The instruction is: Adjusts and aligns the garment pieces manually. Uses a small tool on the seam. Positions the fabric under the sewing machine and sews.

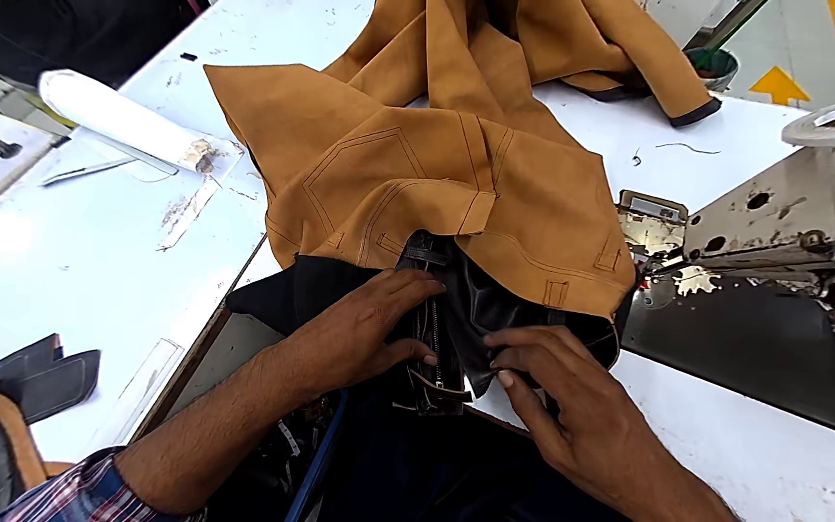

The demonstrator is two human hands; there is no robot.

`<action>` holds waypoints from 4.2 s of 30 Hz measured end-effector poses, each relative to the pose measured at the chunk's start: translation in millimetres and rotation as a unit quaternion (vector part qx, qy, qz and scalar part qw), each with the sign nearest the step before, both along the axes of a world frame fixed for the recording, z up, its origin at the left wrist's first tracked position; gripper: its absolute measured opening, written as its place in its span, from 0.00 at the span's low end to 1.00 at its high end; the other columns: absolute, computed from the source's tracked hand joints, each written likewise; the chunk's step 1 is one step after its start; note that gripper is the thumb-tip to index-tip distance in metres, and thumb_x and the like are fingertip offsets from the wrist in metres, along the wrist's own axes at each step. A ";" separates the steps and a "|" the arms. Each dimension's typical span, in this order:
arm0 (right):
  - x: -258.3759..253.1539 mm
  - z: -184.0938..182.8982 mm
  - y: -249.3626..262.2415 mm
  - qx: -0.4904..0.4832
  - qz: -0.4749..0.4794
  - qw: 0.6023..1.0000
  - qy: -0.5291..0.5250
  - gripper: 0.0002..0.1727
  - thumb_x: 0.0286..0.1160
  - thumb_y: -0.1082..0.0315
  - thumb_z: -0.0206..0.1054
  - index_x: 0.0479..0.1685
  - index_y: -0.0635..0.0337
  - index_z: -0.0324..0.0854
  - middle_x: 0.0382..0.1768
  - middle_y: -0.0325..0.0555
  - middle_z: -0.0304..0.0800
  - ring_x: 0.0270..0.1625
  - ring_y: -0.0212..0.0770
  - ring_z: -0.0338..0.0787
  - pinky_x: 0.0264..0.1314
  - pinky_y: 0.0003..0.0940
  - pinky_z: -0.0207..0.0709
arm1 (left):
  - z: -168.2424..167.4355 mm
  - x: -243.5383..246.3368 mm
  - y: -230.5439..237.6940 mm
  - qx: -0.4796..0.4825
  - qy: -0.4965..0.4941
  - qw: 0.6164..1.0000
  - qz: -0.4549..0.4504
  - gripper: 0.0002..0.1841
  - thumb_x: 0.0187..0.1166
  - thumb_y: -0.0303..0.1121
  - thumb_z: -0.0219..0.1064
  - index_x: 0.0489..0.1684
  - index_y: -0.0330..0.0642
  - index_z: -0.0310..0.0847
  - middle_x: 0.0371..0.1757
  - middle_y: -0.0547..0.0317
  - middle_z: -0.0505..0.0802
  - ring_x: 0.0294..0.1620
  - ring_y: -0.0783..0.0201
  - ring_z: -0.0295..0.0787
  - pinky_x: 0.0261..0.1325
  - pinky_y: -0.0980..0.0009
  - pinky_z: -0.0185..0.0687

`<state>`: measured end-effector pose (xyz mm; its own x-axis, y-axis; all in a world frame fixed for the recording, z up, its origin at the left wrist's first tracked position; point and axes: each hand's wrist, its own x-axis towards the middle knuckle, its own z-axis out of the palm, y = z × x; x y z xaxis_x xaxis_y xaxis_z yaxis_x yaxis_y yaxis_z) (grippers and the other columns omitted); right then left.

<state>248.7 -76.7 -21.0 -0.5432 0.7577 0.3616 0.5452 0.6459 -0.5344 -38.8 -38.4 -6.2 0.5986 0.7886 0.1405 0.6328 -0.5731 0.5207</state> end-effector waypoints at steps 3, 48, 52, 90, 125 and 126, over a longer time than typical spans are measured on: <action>-9.6 14.3 7.9 -0.027 -0.052 0.997 0.040 0.17 0.92 0.58 0.48 0.59 0.53 0.82 0.60 0.31 0.91 0.56 0.25 0.88 0.58 0.31 0.82 | -1.6 -0.8 -2.3 -0.026 -0.012 0.999 0.036 0.42 0.68 0.59 0.77 0.81 0.46 0.72 0.71 0.62 0.86 0.67 0.70 0.84 0.70 0.73 0.82; -6.0 1.0 13.2 0.074 0.118 0.972 -0.188 0.23 0.89 0.44 0.52 0.67 0.41 0.85 0.70 0.36 0.86 0.76 0.44 0.81 0.83 0.61 0.64 | 3.5 -3.8 5.3 0.020 0.070 0.996 -0.054 0.27 0.79 0.62 0.63 0.67 0.57 0.90 0.80 0.55 0.80 0.78 0.60 0.76 0.79 0.65 0.72; -6.0 -2.6 12.0 0.089 0.118 0.973 -0.176 0.21 0.92 0.49 0.49 0.63 0.42 0.87 0.66 0.37 0.88 0.73 0.43 0.84 0.83 0.61 0.65 | 3.0 -4.6 3.2 0.023 0.072 0.996 -0.054 0.29 0.78 0.64 0.63 0.68 0.57 0.90 0.82 0.55 0.79 0.77 0.61 0.77 0.79 0.64 0.74; -7.8 -24.9 -15.8 0.056 0.083 0.995 -0.025 0.10 0.87 0.61 0.62 0.52 0.45 0.91 0.45 0.35 0.92 0.53 0.37 0.89 0.63 0.36 0.78 | 6.6 4.4 -14.0 -0.013 0.085 0.996 -0.006 0.42 0.74 0.76 0.53 0.74 0.53 0.84 0.86 0.57 0.74 0.82 0.59 0.72 0.78 0.63 0.74; -25.5 -29.3 -29.5 0.049 -0.013 0.999 -0.011 0.11 0.93 0.60 0.54 0.49 0.51 0.81 0.72 0.39 0.88 0.75 0.37 0.84 0.72 0.36 0.76 | 8.4 5.4 1.5 0.055 0.085 0.995 0.000 0.27 0.80 0.58 0.64 0.64 0.46 0.86 0.68 0.60 0.89 0.73 0.64 0.83 0.75 0.67 0.78; -25.5 -29.3 -29.8 0.049 -0.012 0.999 -0.018 0.11 0.93 0.60 0.54 0.49 0.51 0.81 0.72 0.39 0.88 0.76 0.37 0.84 0.72 0.36 0.76 | 6.0 4.3 -0.3 0.055 0.071 0.996 0.003 0.26 0.80 0.57 0.64 0.63 0.46 0.86 0.69 0.61 0.89 0.73 0.65 0.83 0.75 0.68 0.79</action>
